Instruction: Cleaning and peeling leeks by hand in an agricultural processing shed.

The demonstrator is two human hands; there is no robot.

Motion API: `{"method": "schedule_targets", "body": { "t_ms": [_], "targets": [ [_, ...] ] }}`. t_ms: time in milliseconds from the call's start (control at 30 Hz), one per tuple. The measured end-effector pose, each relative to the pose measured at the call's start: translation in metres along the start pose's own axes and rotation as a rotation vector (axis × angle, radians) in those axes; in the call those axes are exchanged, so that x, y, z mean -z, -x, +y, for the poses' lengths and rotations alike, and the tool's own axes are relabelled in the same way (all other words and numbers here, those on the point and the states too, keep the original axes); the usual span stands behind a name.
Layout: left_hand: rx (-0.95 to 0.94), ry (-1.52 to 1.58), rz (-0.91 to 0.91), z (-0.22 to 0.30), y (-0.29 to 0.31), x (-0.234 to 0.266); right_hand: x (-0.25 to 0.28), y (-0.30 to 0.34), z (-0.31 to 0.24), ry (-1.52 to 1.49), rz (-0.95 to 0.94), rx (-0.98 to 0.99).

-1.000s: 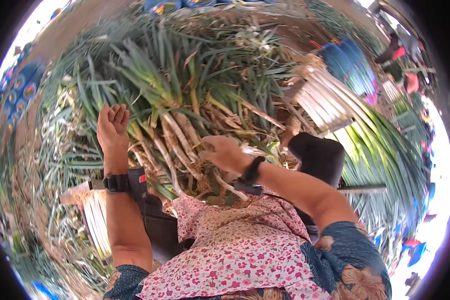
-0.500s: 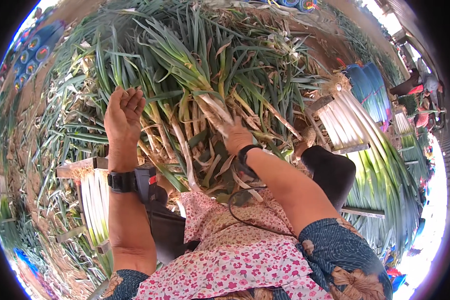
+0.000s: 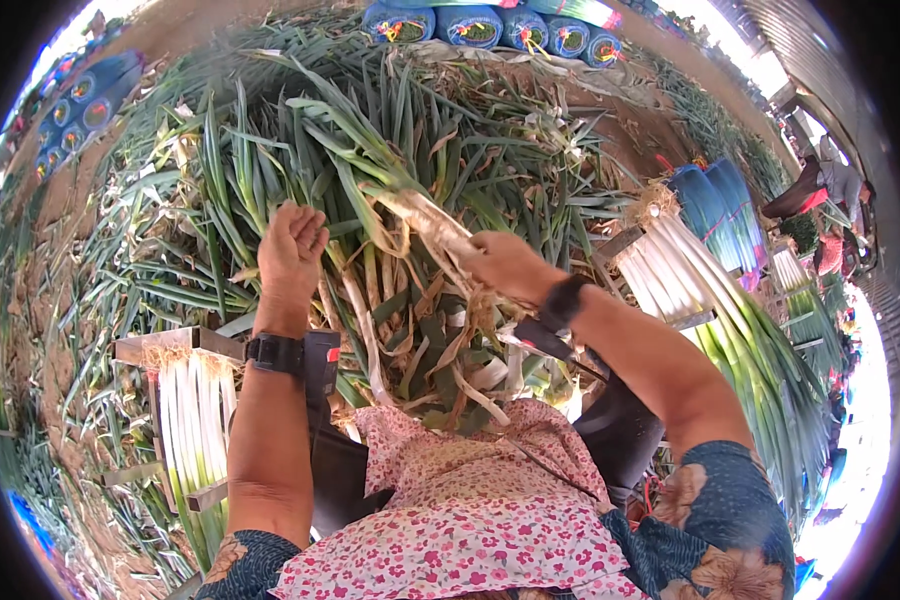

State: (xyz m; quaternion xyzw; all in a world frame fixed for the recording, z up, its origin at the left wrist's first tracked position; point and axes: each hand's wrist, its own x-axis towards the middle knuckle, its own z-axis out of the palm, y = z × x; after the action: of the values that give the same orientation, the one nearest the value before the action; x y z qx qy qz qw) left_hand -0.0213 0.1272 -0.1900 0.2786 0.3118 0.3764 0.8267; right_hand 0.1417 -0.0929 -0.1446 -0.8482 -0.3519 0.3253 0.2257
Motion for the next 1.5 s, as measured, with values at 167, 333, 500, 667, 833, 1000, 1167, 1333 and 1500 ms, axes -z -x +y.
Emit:
{"method": "schedule_targets", "body": {
  "t_ms": [167,333,500,667,833,1000,1167,1333,1500],
  "targets": [
    [0.267,0.009,-0.031,-0.032,0.01,0.004,0.098,0.12,-0.061,-0.298,0.115,0.071],
    [0.285,0.07,-0.444,-0.043,0.036,-0.034,0.074,0.181,0.002,-0.886,0.146,-0.047],
    [0.212,0.376,-0.545,-0.046,0.022,-0.037,-0.037,0.149,0.076,-1.481,-0.476,-0.075],
    [0.118,0.327,-0.252,-0.046,0.009,-0.023,-0.086,0.081,0.078,-0.447,-0.321,0.092],
    [0.093,0.205,-0.319,-0.042,0.024,-0.034,-0.059,0.013,-0.006,-0.625,-0.134,0.215],
    [0.116,0.079,-0.439,-0.036,0.036,-0.039,-0.074,-0.021,-0.045,-1.272,-0.104,0.365],
    [-0.179,-0.183,-0.562,-0.025,0.04,-0.031,-0.088,-0.024,-0.05,-1.08,0.079,0.349],
    [0.104,0.112,-0.383,-0.039,0.035,-0.033,-0.072,-0.026,-0.059,-1.144,0.067,0.403],
    [0.118,0.131,-0.352,-0.051,0.032,-0.03,-0.079,-0.026,-0.061,-0.535,0.608,0.563]
  ]
}}
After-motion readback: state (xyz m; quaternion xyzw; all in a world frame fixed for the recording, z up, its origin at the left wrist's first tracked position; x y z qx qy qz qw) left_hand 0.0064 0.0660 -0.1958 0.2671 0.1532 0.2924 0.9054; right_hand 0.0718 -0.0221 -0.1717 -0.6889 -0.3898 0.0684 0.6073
